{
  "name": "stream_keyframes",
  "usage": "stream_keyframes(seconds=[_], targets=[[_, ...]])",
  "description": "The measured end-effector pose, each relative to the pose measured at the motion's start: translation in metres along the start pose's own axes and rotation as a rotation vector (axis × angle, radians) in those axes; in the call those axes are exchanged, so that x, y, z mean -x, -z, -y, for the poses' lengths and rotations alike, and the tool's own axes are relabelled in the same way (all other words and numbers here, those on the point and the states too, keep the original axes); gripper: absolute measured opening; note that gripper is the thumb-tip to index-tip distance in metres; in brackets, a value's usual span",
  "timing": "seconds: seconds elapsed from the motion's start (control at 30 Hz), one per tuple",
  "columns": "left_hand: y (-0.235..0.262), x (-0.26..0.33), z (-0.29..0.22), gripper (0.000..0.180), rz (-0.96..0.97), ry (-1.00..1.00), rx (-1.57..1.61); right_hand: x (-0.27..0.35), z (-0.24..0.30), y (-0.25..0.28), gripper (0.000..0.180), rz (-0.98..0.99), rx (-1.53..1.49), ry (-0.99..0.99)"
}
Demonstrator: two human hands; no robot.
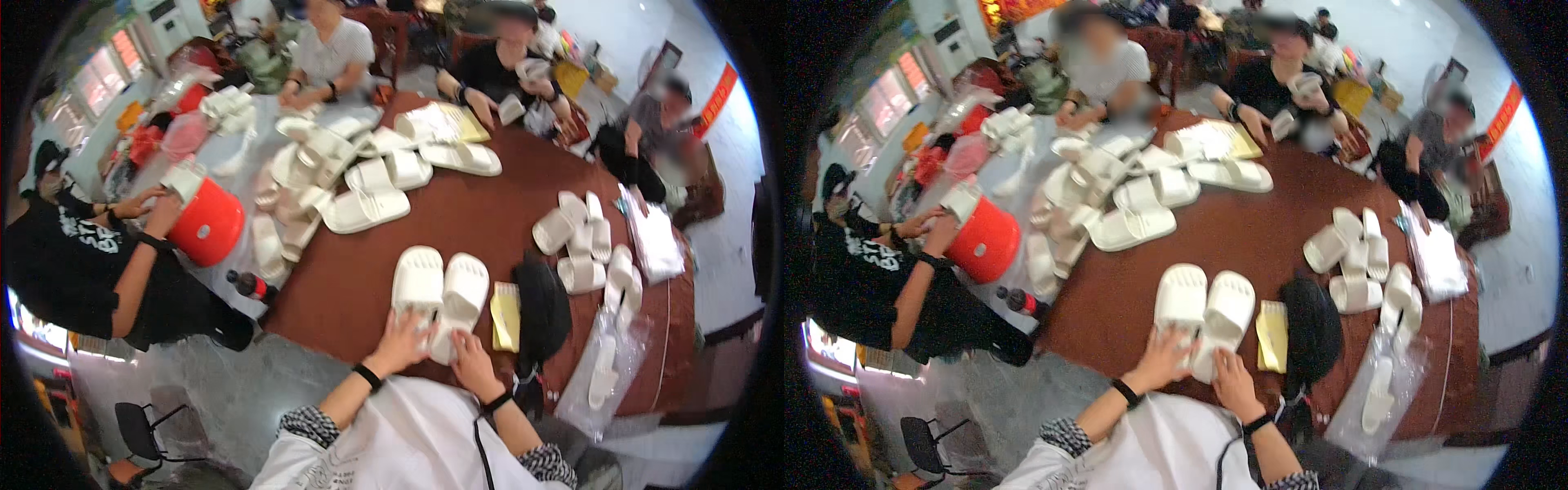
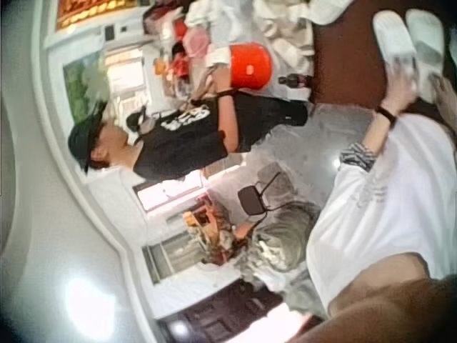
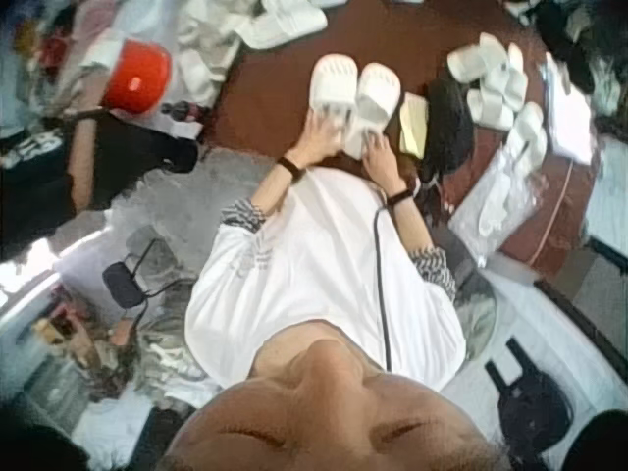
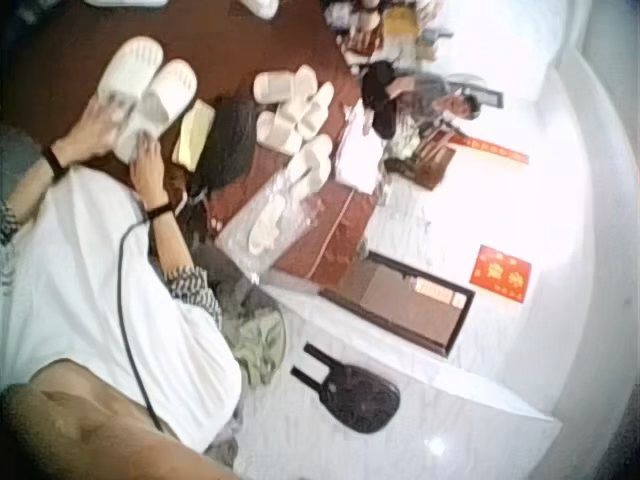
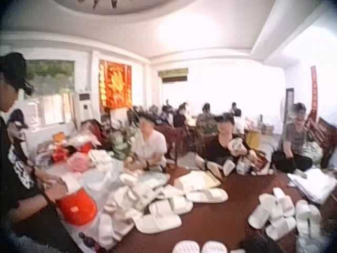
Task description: Inspecting and sorting white and pink slippers on a factory work table.
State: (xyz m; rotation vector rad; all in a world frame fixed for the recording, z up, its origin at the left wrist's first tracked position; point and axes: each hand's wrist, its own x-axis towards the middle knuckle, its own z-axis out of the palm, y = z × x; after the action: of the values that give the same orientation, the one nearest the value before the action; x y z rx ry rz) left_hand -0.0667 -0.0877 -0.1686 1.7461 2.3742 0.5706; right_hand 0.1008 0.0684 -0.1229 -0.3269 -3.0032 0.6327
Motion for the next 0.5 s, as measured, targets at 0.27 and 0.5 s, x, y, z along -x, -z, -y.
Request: stream_keyframes(seconds=[0.27,0.5], targets=[[0.019,0.018,0.000,0.067,-0.068,0.040,0.261,0.009,-0.013,0.005,0.057,-0.102,0.006,0.006],[0.022,0.029,-0.002,0.053,-0.101,0.076,0.219,0.004,0.003,-0.010,0.058,-0.104,-0.033,0.021]])
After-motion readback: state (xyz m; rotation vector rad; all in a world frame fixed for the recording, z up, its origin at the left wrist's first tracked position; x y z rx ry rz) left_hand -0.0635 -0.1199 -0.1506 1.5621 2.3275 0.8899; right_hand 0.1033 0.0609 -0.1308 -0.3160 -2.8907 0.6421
